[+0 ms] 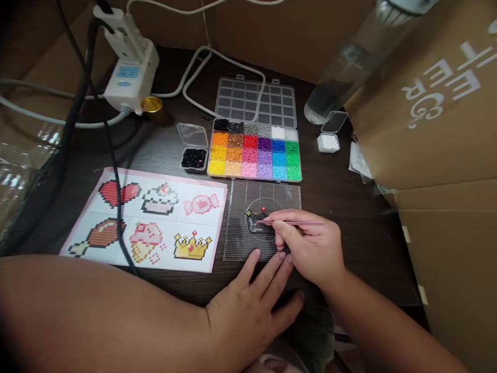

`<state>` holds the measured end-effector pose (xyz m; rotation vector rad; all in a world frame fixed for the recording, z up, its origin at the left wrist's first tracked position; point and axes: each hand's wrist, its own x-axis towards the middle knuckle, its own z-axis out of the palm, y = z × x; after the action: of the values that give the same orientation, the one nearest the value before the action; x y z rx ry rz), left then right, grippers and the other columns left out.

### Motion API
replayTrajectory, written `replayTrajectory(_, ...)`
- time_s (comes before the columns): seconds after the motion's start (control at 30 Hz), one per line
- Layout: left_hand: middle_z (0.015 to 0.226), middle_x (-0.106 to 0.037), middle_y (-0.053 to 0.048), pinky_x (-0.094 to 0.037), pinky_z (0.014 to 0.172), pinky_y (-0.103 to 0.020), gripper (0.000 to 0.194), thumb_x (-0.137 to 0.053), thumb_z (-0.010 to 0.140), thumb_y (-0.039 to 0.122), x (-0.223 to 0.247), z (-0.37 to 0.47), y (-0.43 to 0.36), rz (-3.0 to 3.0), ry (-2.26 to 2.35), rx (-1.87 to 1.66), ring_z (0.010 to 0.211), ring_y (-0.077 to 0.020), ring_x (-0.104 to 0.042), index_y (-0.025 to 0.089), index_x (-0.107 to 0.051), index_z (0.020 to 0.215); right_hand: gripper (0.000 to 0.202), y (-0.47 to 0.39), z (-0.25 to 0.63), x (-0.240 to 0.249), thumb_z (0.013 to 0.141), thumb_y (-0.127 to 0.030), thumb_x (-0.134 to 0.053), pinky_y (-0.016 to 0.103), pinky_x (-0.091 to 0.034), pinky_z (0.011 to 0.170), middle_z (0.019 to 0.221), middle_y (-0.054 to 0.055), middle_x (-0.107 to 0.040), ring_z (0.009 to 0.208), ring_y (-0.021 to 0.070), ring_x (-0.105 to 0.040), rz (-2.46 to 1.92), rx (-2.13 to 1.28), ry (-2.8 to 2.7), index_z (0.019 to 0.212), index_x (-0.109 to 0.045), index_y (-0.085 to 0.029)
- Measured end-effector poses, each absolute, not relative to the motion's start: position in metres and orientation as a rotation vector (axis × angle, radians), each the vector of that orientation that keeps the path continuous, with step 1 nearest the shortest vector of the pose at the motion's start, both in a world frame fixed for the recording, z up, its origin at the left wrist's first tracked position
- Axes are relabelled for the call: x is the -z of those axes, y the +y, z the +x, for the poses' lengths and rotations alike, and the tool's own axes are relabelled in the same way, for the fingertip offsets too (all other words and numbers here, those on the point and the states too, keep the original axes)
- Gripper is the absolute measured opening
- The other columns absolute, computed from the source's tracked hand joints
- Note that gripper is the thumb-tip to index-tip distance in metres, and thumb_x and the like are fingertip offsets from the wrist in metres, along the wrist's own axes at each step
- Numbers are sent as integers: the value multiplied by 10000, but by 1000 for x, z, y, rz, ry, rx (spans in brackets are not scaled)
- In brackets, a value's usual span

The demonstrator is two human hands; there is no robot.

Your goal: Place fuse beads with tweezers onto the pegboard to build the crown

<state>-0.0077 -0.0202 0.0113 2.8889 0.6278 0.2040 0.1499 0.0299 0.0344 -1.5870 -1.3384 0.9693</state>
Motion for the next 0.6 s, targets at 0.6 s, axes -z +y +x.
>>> replayTrajectory(0.6,1480,-374,-164,-75,1087,-573,547,-551,830,539,-11,-7,-20,2887,647,-244,1399,-367,-251,307,-528,1325,135,27,149,-34,850,-216,-623,228,-532,467,885,58,-736,503,85,-576,-1547,-945,-1421,851,-756,-199)
